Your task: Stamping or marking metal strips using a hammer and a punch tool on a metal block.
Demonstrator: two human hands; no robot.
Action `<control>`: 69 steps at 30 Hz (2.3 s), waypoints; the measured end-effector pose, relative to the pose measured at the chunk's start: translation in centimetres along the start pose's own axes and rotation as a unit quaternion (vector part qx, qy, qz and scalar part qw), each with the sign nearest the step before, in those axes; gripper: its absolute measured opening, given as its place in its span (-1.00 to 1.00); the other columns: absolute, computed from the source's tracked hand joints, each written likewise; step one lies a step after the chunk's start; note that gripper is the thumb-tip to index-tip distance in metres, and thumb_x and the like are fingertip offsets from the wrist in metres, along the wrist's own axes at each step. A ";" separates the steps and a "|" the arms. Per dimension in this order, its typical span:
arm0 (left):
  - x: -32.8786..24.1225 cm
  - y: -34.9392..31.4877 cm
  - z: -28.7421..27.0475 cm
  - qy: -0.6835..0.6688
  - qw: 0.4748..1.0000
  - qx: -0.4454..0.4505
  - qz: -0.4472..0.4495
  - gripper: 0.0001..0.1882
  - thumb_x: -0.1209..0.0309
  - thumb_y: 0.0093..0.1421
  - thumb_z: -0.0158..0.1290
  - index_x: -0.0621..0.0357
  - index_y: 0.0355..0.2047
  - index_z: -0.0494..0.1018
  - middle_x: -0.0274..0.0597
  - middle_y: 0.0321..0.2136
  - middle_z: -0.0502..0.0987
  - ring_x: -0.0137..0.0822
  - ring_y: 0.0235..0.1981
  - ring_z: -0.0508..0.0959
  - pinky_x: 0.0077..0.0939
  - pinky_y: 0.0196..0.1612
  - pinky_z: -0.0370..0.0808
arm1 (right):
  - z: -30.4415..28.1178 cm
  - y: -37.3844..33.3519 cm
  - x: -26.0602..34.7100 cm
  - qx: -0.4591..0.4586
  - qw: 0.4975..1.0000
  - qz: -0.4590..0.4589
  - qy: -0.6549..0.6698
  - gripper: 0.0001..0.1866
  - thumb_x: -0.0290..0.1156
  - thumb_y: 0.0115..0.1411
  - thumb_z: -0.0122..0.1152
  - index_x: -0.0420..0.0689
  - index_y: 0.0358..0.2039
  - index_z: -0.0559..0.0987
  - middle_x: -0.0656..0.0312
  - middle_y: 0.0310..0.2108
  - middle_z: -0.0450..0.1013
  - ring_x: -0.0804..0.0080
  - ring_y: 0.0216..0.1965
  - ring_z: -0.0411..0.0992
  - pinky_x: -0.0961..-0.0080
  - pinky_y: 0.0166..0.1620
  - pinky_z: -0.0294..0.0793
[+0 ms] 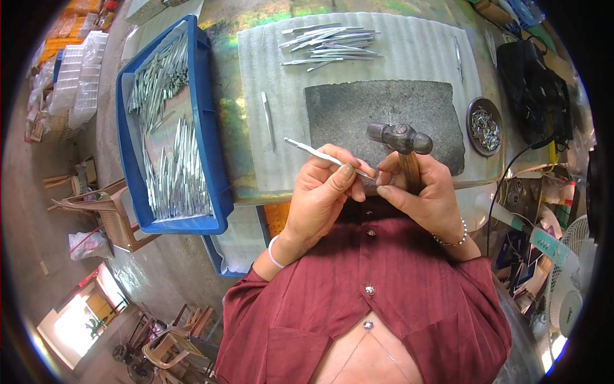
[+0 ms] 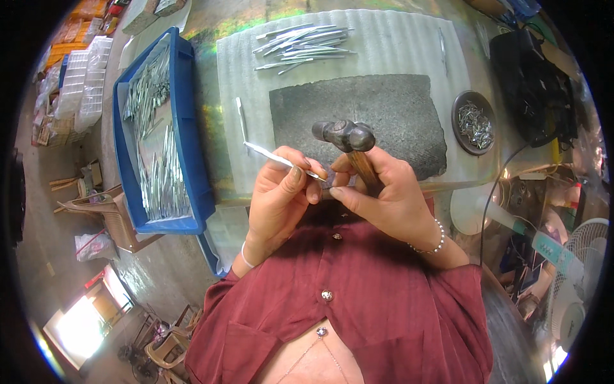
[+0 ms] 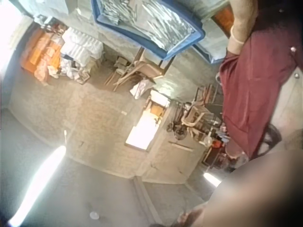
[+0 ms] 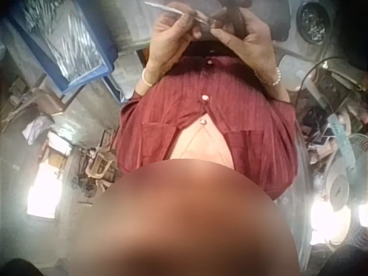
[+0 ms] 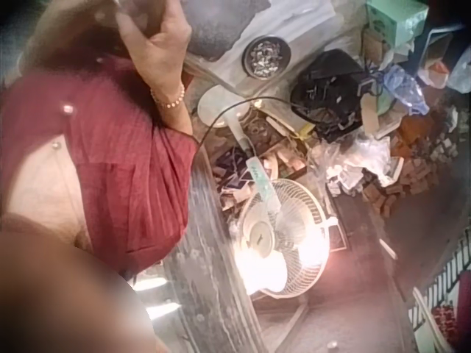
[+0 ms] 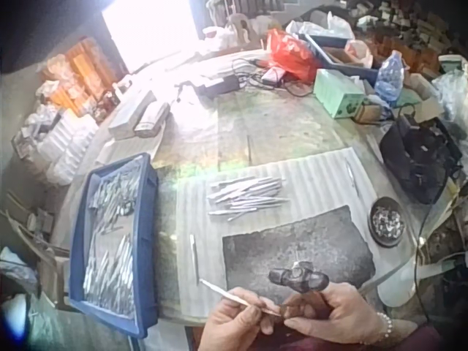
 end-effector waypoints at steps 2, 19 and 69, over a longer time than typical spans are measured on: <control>-0.2 0.1 -0.2 0.004 1.000 -0.002 0.004 -0.90 0.44 0.27 -0.04 0.18 -0.24 0.35 -0.09 -0.30 0.53 -0.48 -0.50 0.46 -0.64 -0.35 0.42 | -0.6 0.1 -0.5 -0.018 0.999 -0.014 -0.022 -0.71 -0.60 0.01 0.25 -0.22 -0.22 0.45 0.39 -0.47 0.40 0.76 -0.48 0.29 0.75 -0.41 0.30; -1.8 2.5 0.7 0.230 0.971 0.000 0.061 -0.91 0.57 0.24 -0.04 0.19 -0.24 0.34 -0.18 -0.36 0.53 -0.60 -0.56 0.40 -0.75 -0.46 0.38 | -2.9 2.5 0.1 -0.102 0.942 -0.171 -0.271 -0.56 -0.52 -0.01 0.30 -0.25 -0.08 0.43 0.26 -0.43 0.41 0.65 -0.53 0.28 0.69 -0.43 0.29; -0.8 4.1 5.7 0.745 0.608 0.069 0.266 -0.69 0.78 -0.14 0.02 0.18 -0.36 0.44 -0.15 -0.48 0.48 -0.17 -0.50 0.54 -0.41 -0.50 0.47 | -4.5 -0.5 -0.3 -0.003 0.968 -0.138 0.209 -0.54 -0.58 0.26 -0.13 -0.17 0.17 0.13 0.04 -0.22 0.36 0.79 -0.69 0.09 0.83 -0.61 0.11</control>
Point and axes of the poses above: each hand's wrist, its own y-axis towards the middle knuckle, its own z-axis out of the palm, x = y × z, the point moved 5 cm from there along y, towards the middle knuckle
